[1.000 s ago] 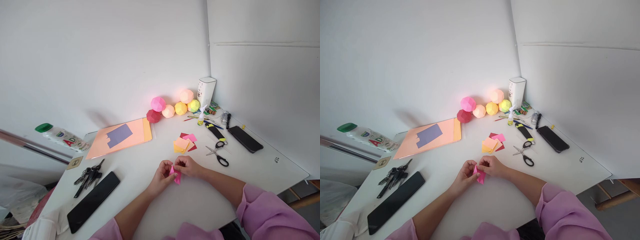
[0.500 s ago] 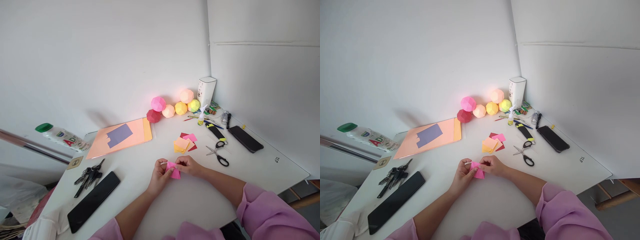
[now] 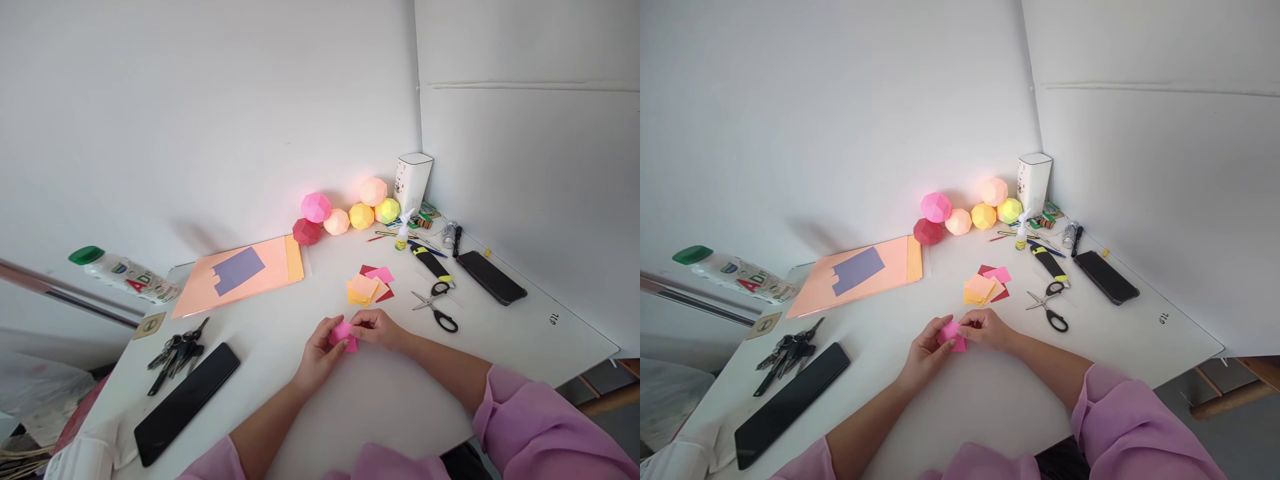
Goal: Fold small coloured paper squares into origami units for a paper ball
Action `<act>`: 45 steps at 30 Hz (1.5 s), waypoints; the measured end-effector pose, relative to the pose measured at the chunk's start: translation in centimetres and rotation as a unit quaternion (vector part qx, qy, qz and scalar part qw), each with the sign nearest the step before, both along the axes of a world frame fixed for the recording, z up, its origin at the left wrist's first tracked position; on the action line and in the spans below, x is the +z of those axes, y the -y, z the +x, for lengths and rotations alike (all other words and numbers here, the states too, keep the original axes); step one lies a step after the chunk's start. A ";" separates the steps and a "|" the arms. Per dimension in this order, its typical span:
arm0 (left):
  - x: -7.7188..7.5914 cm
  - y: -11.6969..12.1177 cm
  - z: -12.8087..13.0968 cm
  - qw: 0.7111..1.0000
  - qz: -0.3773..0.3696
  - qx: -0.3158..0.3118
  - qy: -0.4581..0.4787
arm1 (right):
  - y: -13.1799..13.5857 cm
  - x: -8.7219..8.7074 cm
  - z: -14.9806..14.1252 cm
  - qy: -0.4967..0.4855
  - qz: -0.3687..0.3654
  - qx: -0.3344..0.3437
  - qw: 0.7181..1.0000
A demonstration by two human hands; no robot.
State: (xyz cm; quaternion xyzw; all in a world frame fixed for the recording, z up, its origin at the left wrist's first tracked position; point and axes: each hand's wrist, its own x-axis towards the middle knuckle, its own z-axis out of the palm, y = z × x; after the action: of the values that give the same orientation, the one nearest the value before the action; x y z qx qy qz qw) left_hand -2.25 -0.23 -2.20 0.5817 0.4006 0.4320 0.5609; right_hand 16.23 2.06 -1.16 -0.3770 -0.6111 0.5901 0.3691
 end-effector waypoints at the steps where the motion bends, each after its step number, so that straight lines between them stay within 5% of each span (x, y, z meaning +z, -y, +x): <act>1: 0.0 0.0 0.0 1.000 -0.005 0.003 -0.010 | 0.0 0.0 0.0 -0.001 -0.003 -0.002 1.000; 11: 0.5 -0.1 0.0 0.989 0.061 -0.013 -0.134 | -0.2 -0.3 0.0 -0.007 -0.034 -0.025 0.999; 45: 0.8 0.0 0.1 0.979 0.080 -0.039 -0.186 | -0.2 -0.1 -0.1 -0.019 -0.010 -0.010 1.000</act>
State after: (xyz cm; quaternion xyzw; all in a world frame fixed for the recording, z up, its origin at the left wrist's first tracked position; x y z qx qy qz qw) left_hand -2.16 -0.18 -1.42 0.7100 0.4390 0.3246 0.4448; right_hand 16.15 2.24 -1.25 -0.3758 -0.5940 0.5995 0.3829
